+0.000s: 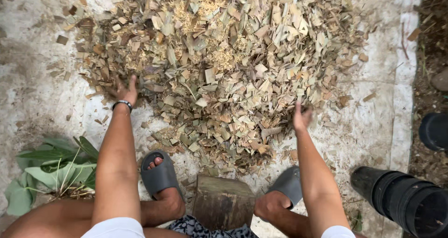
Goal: The person sits on the ground and mixes wood chip mulch with fine sawdust on a tarp by hand, then scoops the mixture into a woven sack. They then fill a nursery pot with the mix and set anthurium seedlings into it, pressing medium around the roots.
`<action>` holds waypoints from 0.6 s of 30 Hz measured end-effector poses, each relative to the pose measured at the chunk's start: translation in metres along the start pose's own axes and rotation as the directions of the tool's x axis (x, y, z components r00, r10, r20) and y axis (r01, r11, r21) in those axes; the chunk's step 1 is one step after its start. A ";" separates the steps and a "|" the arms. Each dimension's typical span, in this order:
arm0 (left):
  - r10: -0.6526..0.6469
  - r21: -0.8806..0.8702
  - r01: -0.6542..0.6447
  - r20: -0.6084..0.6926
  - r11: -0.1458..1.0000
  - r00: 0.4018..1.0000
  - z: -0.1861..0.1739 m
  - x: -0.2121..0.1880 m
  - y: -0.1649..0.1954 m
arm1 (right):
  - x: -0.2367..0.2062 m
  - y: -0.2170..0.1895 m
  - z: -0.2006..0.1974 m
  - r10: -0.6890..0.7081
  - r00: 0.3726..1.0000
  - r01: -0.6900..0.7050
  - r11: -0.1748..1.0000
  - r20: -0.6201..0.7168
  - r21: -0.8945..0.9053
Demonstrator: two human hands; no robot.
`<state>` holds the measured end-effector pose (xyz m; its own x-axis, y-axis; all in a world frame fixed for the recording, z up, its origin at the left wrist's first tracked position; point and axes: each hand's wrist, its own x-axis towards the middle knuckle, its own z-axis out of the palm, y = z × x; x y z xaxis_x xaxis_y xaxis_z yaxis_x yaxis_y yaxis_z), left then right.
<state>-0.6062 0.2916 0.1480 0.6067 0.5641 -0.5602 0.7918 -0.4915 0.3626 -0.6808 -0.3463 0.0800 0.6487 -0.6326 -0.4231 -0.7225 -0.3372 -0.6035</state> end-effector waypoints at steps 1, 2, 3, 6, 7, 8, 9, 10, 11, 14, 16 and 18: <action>0.008 -0.125 -0.006 0.016 0.992 1.000 0.015 0.013 0.014 | 0.000 -0.008 0.018 0.003 0.999 -0.004 0.999 0.033 0.053; 0.020 -0.244 -0.011 0.032 0.970 0.999 0.026 0.022 0.024 | -0.002 -0.018 0.037 0.010 0.997 -0.020 0.992 0.079 0.127; 0.061 -0.305 -0.043 0.049 0.951 0.997 0.041 0.022 0.035 | -0.005 -0.029 0.053 0.040 0.989 -0.068 0.977 0.139 0.201; 0.180 -0.316 -0.126 0.146 0.940 0.973 0.088 0.005 0.048 | -0.020 -0.055 0.089 0.140 0.936 -0.260 0.894 0.324 0.364; 0.207 -0.281 -0.150 0.187 0.948 0.960 0.102 -0.002 0.048 | -0.020 -0.060 0.096 0.067 0.942 -0.221 0.861 0.329 0.457; 0.234 -0.239 -0.180 0.220 0.954 0.947 0.113 -0.013 0.050 | -0.023 -0.065 0.101 -0.007 0.945 -0.182 0.819 0.326 0.545; 0.275 -0.224 -0.224 0.233 0.949 0.933 0.123 -0.023 0.052 | -0.026 -0.072 0.103 -0.077 0.945 -0.147 0.770 0.319 0.621; 0.346 -0.220 -0.299 0.222 0.928 0.912 0.131 -0.033 0.055 | -0.029 -0.078 0.104 -0.031 0.935 -0.193 0.793 0.354 0.579; 0.456 -0.244 -0.411 0.175 0.878 0.872 0.137 -0.043 0.059 | -0.032 -0.085 0.103 0.019 0.922 -0.240 0.812 0.387 0.532; 0.794 -0.443 -0.728 -0.057 0.523 0.605 0.152 -0.076 0.074 | -0.055 -0.116 0.096 0.019 0.899 -0.297 0.760 0.437 0.578; 0.766 -0.567 -0.622 0.024 0.539 0.642 0.160 -0.101 0.089 | -0.079 -0.150 0.084 -0.026 0.915 -0.235 0.775 0.402 0.587; 0.590 -0.697 -0.268 0.271 0.665 0.761 0.166 -0.127 0.104 | -0.107 -0.190 0.064 -0.050 0.946 -0.120 0.864 0.321 0.488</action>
<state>-0.6127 0.0592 0.1333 0.9093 -0.0406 -0.4141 0.4138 -0.0159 0.9102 -0.5971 -0.1700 0.1970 0.7261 -0.3579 -0.5871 -0.5857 0.1252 -0.8008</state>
